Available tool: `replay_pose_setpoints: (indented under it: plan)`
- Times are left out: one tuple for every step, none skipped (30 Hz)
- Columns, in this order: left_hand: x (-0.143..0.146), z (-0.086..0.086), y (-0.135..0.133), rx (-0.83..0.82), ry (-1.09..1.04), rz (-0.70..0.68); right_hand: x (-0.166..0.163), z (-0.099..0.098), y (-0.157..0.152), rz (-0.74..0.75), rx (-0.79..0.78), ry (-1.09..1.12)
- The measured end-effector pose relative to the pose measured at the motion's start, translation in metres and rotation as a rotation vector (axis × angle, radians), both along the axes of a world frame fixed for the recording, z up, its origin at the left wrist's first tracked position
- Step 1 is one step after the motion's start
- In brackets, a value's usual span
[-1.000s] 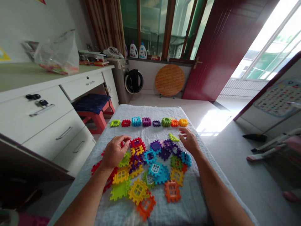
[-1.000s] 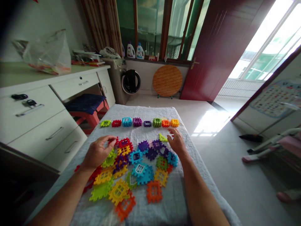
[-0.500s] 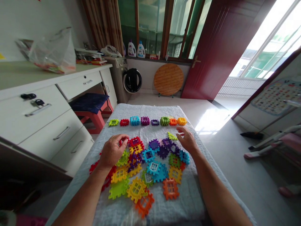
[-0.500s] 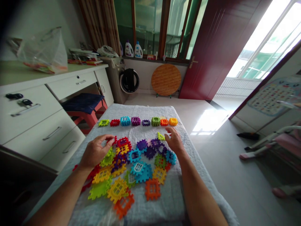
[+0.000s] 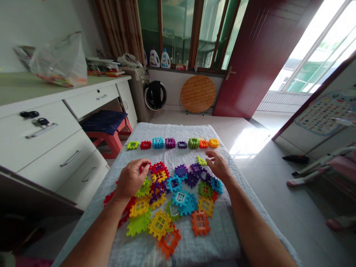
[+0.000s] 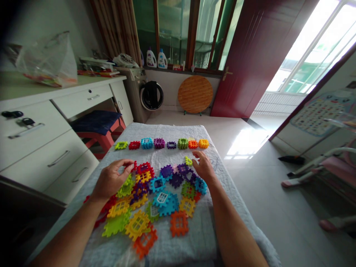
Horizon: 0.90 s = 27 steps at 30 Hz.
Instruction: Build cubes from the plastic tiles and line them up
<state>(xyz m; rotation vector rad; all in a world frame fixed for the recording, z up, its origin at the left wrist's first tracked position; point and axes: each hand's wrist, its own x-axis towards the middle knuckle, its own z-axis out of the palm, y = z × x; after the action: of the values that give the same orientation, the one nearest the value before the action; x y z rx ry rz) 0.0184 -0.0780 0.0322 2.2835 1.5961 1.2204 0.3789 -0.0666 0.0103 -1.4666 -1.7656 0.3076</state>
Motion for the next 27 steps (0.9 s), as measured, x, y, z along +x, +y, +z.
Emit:
replay_pose_setpoints:
  plan:
    - [0.000, 0.000, 0.000, 0.000, 0.000, 0.000, 0.000, 0.000, 0.000, 0.000, -0.002, -0.001]
    - [0.000, 0.000, 0.000, -0.003, 0.000, 0.001, 0.000, 0.000, 0.000, 0.001, -0.004, -0.003]
    - [0.000, 0.000, 0.000, -0.007, 0.001, 0.003, -0.001, 0.000, 0.000, 0.003, -0.007, -0.007]
    - [0.000, 0.001, 0.000, -0.010, 0.002, 0.004, -0.001, 0.000, -0.001, 0.011, -0.010, -0.013]
    - [0.000, 0.001, 0.000, -0.011, 0.002, 0.005, -0.002, 0.001, -0.002, 0.024, -0.013, -0.023]
    - [0.001, 0.001, -0.001, -0.011, 0.002, 0.006, -0.004, 0.003, -0.003, 0.045, -0.015, -0.040]
    - [0.001, 0.002, -0.001, -0.009, 0.001, 0.008, -0.007, 0.005, -0.004, 0.076, -0.016, -0.064]
    - [0.002, 0.002, -0.001, -0.009, 0.001, 0.010, -0.011, 0.007, -0.006, 0.116, -0.015, -0.094]
    - [0.002, 0.002, -0.001, -0.008, 0.001, 0.012, -0.016, 0.010, -0.008, 0.160, -0.013, -0.128]
    - [0.002, 0.002, -0.001, -0.009, 0.002, 0.014, -0.022, 0.013, -0.010, 0.208, -0.013, -0.163]
    - [0.003, 0.002, -0.001, -0.011, 0.004, 0.015, -0.029, 0.016, -0.012, 0.252, -0.016, -0.196]
    - [0.003, 0.002, -0.002, -0.014, 0.005, 0.016, -0.036, 0.018, -0.013, 0.290, -0.023, -0.226]
    - [0.003, 0.002, -0.002, -0.017, 0.006, 0.015, -0.043, 0.019, -0.015, 0.320, -0.034, -0.254]
    - [0.003, 0.002, -0.002, -0.021, 0.005, 0.016, -0.050, 0.020, -0.016, 0.342, -0.047, -0.282]
    - [0.003, 0.002, -0.002, -0.024, 0.004, 0.018, -0.056, 0.020, -0.017, 0.360, -0.058, -0.310]
    - [0.003, 0.002, -0.002, -0.028, 0.003, 0.019, -0.061, 0.020, -0.017, 0.376, -0.068, -0.341]
    - [0.002, 0.002, -0.001, -0.032, 0.002, 0.021, -0.066, 0.019, -0.018, 0.392, -0.077, -0.373]
    - [0.002, 0.002, -0.001, -0.034, 0.001, 0.022, -0.069, 0.019, -0.018, 0.409, -0.084, -0.402]
    - [0.002, 0.001, -0.001, -0.035, -0.001, 0.022, -0.072, 0.018, -0.017, 0.425, -0.092, -0.425]
    - [0.002, 0.001, -0.001, -0.035, -0.002, 0.020, -0.074, 0.018, -0.017, 0.438, -0.101, -0.441]
    - [0.001, 0.001, -0.001, -0.033, -0.002, 0.018, -0.075, 0.018, -0.017, 0.446, -0.112, -0.449]
    - [0.001, 0.000, 0.000, -0.029, -0.003, 0.015, -0.075, 0.018, -0.016, 0.448, -0.121, -0.449]
    - [0.001, 0.000, 0.000, -0.024, -0.004, 0.012, -0.075, 0.019, -0.016, 0.444, -0.128, -0.442]
    - [0.001, 0.000, 0.000, -0.018, -0.006, 0.008, -0.075, 0.019, -0.016, 0.438, -0.132, -0.432]
    - [0.001, 0.000, 0.000, -0.013, -0.009, 0.005, -0.074, 0.020, -0.015, 0.432, -0.133, -0.423]
    - [0.002, 0.000, 0.000, -0.009, -0.012, 0.002, -0.074, 0.021, -0.015, 0.428, -0.130, -0.414]
    - [0.002, 0.000, 0.000, -0.005, -0.014, -0.002, -0.074, 0.021, -0.015, 0.426, -0.125, -0.408]
